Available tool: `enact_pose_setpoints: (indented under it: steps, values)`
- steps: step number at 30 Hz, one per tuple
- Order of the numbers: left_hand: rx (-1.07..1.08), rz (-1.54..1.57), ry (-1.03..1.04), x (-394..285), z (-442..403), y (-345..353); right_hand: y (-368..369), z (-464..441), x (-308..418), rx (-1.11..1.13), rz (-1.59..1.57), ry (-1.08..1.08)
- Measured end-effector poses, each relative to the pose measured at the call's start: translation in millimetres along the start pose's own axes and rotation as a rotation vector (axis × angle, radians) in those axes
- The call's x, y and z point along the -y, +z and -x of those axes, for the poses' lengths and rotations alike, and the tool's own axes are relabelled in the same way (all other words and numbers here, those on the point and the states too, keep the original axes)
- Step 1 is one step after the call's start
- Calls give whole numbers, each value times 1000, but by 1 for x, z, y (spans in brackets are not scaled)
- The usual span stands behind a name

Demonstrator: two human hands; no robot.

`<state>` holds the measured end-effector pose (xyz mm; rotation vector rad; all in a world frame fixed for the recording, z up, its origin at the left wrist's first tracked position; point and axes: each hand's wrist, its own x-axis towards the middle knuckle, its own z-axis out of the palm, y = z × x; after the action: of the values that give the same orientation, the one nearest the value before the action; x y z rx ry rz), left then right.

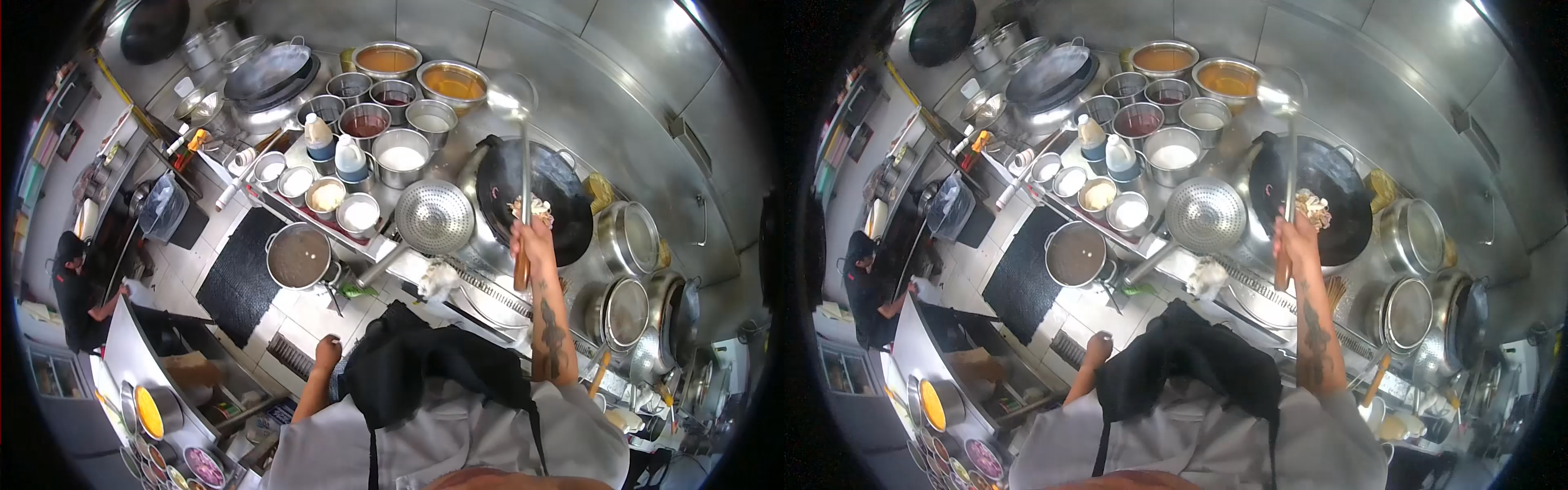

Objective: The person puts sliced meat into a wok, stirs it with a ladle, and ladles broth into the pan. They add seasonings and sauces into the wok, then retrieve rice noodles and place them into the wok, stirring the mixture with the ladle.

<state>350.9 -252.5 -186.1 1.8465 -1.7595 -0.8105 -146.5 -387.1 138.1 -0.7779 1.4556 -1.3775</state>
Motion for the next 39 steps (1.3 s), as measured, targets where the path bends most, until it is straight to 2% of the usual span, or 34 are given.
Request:
enact_pose_setpoints:
  steps: [1, 3, 5, 7, 8, 10, 14, 17, 18, 20, 23, 26, 27, 28, 30, 34, 39]
  values:
    - [-23, -13, -60, 23, 3, -8, 22, -22, 7, 52, -25, 18]
    - [48, 48, -358, 88, 7, -2, 68, -65, 17, 115, -17, 47]
    - [129, -46, -121, 122, 16, -18, 117, -108, 22, 123, 57, 49]
    - [496, -445, 115, 127, 17, -47, 159, -155, 14, 118, 147, 45]
    - [359, 13, -203, 124, 29, -53, 179, -173, 14, 101, 214, 48]
    - [206, 495, -636, 127, 44, -57, 210, -216, 1, 91, 320, 4]
    - [202, 577, -1131, 190, 80, -36, 255, -264, -19, 10, 484, -9]
    - [642, -317, -143, 216, 99, -51, 278, -276, -23, -36, 602, 10]
    - [596, -523, 103, 222, 100, -53, 282, -279, -25, -37, 605, 13]
    - [558, -437, 35, 225, 100, -53, 288, -284, -30, -39, 610, 21]
    - [435, 59, -453, 225, 91, -48, 292, -288, -26, 15, 609, 122]
    - [129, 783, -765, 218, 74, -42, 291, -282, 1, 177, 491, 326]
    - [-18, 1088, -747, 215, 73, -39, 288, -289, 1, 213, 338, 363]
    - [69, 910, -879, 222, 63, -41, 283, -302, -4, 249, 185, 397]
    - [148, 819, -979, 226, 50, -44, 277, -302, 5, 317, -52, 485]
    - [196, 787, -1010, 224, 30, -48, 255, -285, 32, 393, -448, 498]
    - [311, 731, -1028, 226, 25, -47, 190, -254, 51, 505, -785, 368]
